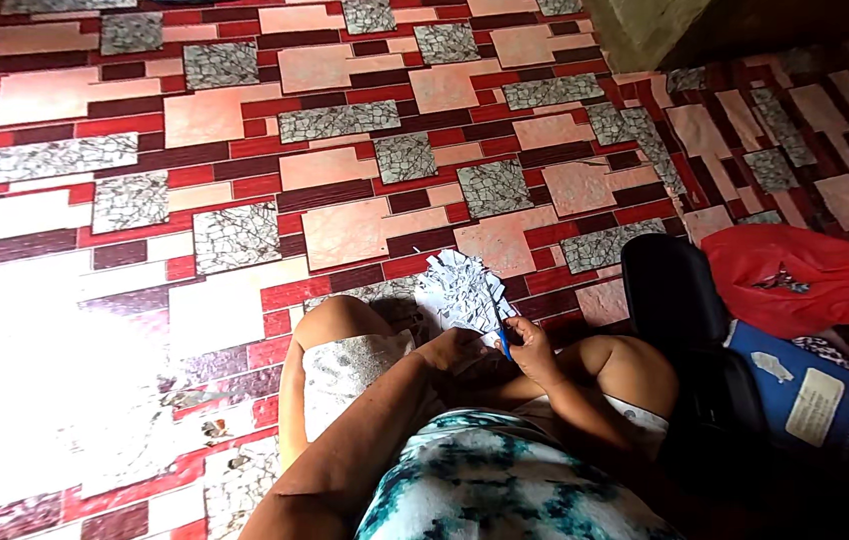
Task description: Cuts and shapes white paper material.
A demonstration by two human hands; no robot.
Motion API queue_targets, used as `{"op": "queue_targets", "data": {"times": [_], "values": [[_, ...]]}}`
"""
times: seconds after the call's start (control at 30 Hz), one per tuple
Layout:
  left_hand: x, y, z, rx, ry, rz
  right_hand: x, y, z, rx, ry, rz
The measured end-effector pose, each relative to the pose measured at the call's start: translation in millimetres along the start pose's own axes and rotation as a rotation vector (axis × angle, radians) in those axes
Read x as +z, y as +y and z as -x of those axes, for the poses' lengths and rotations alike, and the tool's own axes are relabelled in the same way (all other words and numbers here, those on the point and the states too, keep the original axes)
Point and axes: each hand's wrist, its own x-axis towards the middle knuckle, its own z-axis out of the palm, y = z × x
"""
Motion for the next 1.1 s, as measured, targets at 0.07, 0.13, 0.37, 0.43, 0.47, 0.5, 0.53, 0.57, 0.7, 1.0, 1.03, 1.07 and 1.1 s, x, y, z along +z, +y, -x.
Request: {"op": "queue_targets", "data": {"times": [0.07,0.13,0.37,0.43,0.47,0.5,0.53,0.57,0.7,1.0,1.03,1.07,1.1], "values": [[1,1,0,0.007,0.040,-0.032,1,1,-1,0.019,0.025,0.007],[0,0,0,0.004,0.075,-0.048,-1,3,-3,0.030,0.067,0.025],[-3,-4,-4,-0.048,0.043,-0.091,-6,-4,2,-0.003,-0.032,0.083],[-3,-3,-4,-0.072,0.042,-0.108,-2,-4,7,-0.011,-0.089,0.161],[-3,-3,-4,-0.080,0.044,-0.113,-1,-4,8,-0.018,-0.122,0.208],[-3,-2,-5,-0.088,0.047,-0.117,0,-5,9,-0.026,-0.157,0.249],[-3,-1,-5,-0.098,0.053,-0.116,0,-5,10,-0.033,-0.190,0.278],[-2,1,-5,-0.114,0.060,-0.115,0,-6,10,-0.039,-0.213,0.302],[-5,5,-4,-0.135,0.083,-0.136,-1,-8,8,-0.014,-0.276,0.337],[-6,-1,-7,-0.162,0.119,-0.023,-2,-4,3,0.004,-0.109,0.299],[-6,-1,-7,-0.167,0.122,-0.005,-4,-5,3,-0.008,-0.099,0.299],[-6,-1,-7,-0.166,0.120,0.012,-5,-6,4,-0.026,-0.113,0.309],[-7,-1,-7,-0.160,0.116,0.023,-5,-8,5,-0.048,-0.146,0.324]]}}
